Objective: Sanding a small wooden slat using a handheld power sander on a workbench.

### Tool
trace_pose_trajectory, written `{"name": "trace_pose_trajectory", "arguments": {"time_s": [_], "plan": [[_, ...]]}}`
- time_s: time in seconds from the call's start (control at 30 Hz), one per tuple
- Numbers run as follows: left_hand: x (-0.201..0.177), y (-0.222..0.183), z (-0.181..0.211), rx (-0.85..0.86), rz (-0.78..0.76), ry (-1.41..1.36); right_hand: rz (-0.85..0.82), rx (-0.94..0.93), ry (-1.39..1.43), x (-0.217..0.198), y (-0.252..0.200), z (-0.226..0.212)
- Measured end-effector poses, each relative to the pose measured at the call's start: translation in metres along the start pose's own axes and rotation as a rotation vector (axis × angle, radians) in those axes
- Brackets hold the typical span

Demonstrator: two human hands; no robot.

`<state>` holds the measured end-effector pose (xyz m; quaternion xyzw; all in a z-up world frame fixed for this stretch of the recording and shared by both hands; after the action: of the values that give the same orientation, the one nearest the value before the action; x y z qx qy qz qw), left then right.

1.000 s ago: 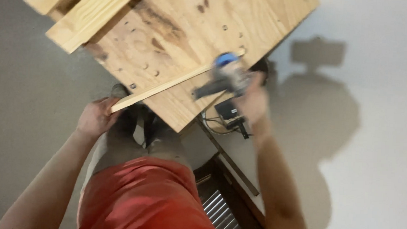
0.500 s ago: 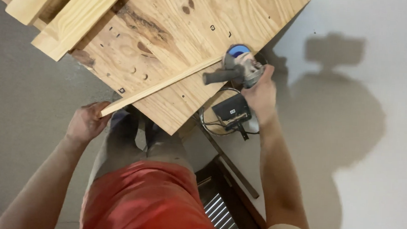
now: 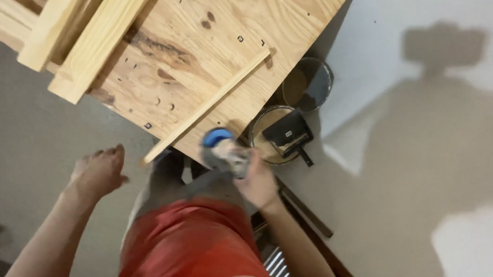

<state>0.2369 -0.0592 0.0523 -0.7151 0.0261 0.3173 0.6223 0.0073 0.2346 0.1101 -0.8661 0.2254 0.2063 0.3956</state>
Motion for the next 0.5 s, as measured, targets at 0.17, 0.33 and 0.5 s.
{"name": "trace_pose_trajectory", "arguments": {"time_s": [0.17,0.33,0.5], "plan": [[-0.134,0.045,0.054,0.403,0.958,0.265,0.32,0.388,0.222,-0.041,-0.024,0.031],[-0.19,0.126,0.127,0.935,1.434,0.685,0.416,0.635,0.514,-0.048,-0.058,0.058],[-0.209,0.141,0.124,0.988,1.432,0.619,0.602,0.597,0.645,-0.059,-0.082,0.062]]}}
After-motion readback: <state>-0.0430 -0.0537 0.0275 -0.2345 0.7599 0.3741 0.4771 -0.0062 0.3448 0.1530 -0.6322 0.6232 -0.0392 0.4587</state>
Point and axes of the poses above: each hand's wrist, its own y-axis towards the middle knuckle, its own x-axis out of the palm, z = x × y, the point moved 2 cm from there along y, towards the middle knuckle, and after that the axes turned 11 degrees about y, right-handed, at the moved point
